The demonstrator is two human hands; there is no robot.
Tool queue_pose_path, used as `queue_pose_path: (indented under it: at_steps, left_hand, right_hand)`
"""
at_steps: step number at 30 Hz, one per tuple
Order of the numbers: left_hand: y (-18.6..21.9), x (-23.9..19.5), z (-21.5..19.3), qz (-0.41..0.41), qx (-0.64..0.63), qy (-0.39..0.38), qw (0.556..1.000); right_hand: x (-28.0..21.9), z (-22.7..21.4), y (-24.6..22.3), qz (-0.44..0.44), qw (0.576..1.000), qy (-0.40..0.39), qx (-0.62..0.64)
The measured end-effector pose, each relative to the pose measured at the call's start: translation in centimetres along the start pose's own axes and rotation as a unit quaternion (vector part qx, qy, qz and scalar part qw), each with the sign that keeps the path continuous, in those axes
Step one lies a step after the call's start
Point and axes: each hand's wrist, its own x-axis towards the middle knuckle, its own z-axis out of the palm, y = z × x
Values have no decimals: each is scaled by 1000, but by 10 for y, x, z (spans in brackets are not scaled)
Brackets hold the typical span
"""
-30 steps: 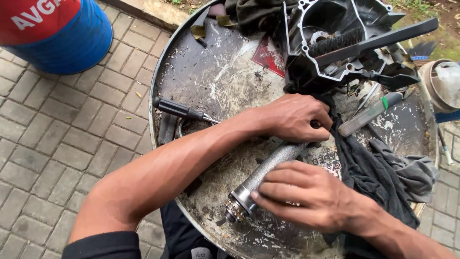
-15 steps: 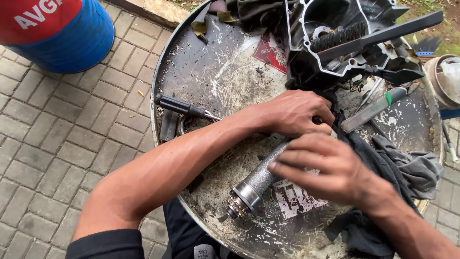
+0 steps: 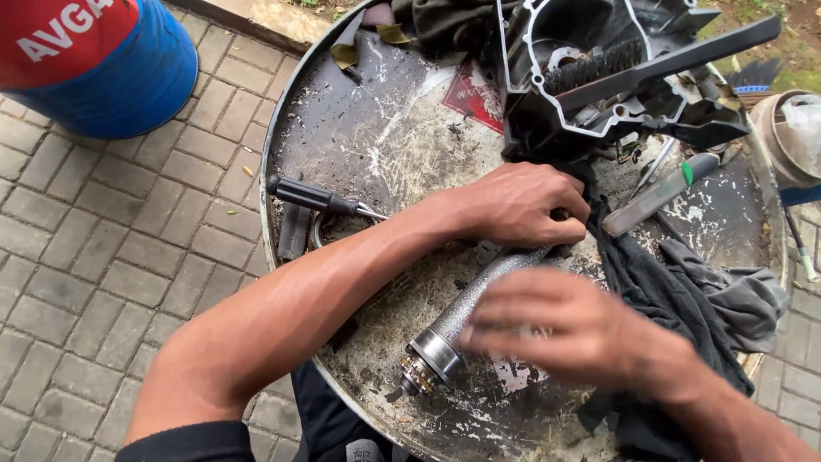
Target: The person scrubs a cylindrical metal shaft with a small abrasive pad, rotating the shaft to clean different sections. The shaft is held over a metal barrel used as a work surface, with other disassembled engine parts and tools nearby.
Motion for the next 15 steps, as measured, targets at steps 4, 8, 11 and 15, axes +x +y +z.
queue_pose_path:
  at_steps: [4,8,11,15]
  left_hand:
    - [-2,1,1,7,14,-7,1000]
    - [1,0,-1,-8,-4,-5,1000]
    - [-1,0,0,-13,-3,-12,1000]
    - [1,0,-1,0,-3,-7,1000]
  right_hand:
    - [-5,-5,0,72,996,2,-59]
    - [12,-4,-11,-16,999,-21,46]
    - [-10,-12,4,44,998,-26,20]
    - [0,-15,-5,53,998,-27,-11]
